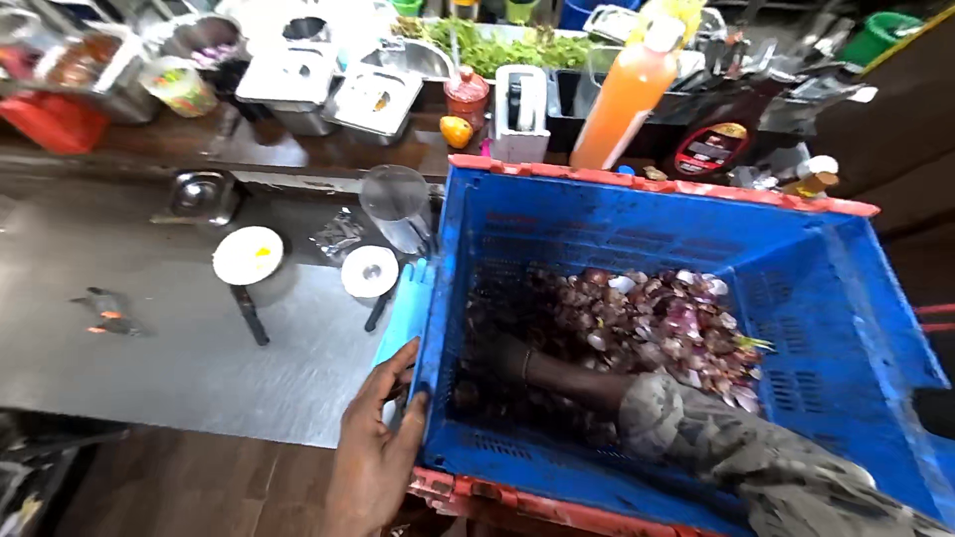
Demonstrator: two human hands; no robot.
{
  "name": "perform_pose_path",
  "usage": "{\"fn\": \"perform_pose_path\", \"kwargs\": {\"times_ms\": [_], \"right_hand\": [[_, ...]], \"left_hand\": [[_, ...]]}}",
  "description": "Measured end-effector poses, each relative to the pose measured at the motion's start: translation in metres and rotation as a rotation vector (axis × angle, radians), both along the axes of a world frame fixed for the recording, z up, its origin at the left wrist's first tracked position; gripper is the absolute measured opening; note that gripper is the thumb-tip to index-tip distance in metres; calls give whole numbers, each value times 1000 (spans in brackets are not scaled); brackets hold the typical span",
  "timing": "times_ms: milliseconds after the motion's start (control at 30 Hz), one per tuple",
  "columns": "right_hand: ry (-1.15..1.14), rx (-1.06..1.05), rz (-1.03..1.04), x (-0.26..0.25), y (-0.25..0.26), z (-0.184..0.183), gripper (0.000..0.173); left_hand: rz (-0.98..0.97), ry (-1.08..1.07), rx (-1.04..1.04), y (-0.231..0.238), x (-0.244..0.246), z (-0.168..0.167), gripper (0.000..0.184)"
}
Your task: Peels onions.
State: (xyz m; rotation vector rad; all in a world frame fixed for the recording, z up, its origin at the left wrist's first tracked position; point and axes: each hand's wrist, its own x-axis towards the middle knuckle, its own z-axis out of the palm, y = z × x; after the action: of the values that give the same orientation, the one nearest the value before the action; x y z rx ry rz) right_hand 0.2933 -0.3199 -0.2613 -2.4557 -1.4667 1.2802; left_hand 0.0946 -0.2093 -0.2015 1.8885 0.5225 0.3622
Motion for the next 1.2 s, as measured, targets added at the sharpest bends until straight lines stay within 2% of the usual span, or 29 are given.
{"fn": "perform_pose_path", "kwargs": {"times_ms": [33,100,167,233,300,333,400,467,567,633,700,800,867,967,1067,1100,1133,1200], "right_hand": [[52,15,48,-5,1,10,33],[77,275,152,3,-11,-4,38],[145,-2,7,0,5,30,38],[70,-66,-83,5,5,27,34],[-57,137,87,36,-24,-19,32],[-91,168,153,49,-34,-27,29],[-135,114,158,56,-41,-3,28],[-208,61,100,57,-49,22,33],[-300,60,69,52,-71,57,31],[-326,66,3,49,-84,80,30],[-353,78,-84,44,-99,100,32],[-363,282,-208,32,-121,124,25],[-274,522,-319,22,-125,136,18],[47,813,-493,-1,-105,154,18],[414,980,-529,-17,-76,175,38],[484,1034,-519,-19,-71,179,44],[495,1092,-522,-19,-69,183,42],[409,1158,-639,-16,-81,189,29]], "left_hand": [[-8,-65,-78,3,-1,-3,45],[-9,-154,-268,16,-1,-17,53],[106,-94,-315,42,2,-51,46],[222,136,-146,78,10,-96,30],[254,374,77,114,26,-137,34],[244,456,163,129,36,-154,39],[203,544,283,153,57,-178,47],[143,562,374,169,72,-191,47],[12,649,359,173,79,-194,46],[-81,757,242,177,65,-179,40],[-121,752,-37,183,31,-162,32],[-103,499,-575,182,-35,-104,32],[-168,315,-692,180,-58,-53,32],[-354,26,-562,163,-41,29,31],[-455,-101,-212,107,16,97,32],[-459,-107,-97,83,37,108,33],[-485,-102,14,61,58,114,33],[-589,-52,220,26,95,125,29]]}}
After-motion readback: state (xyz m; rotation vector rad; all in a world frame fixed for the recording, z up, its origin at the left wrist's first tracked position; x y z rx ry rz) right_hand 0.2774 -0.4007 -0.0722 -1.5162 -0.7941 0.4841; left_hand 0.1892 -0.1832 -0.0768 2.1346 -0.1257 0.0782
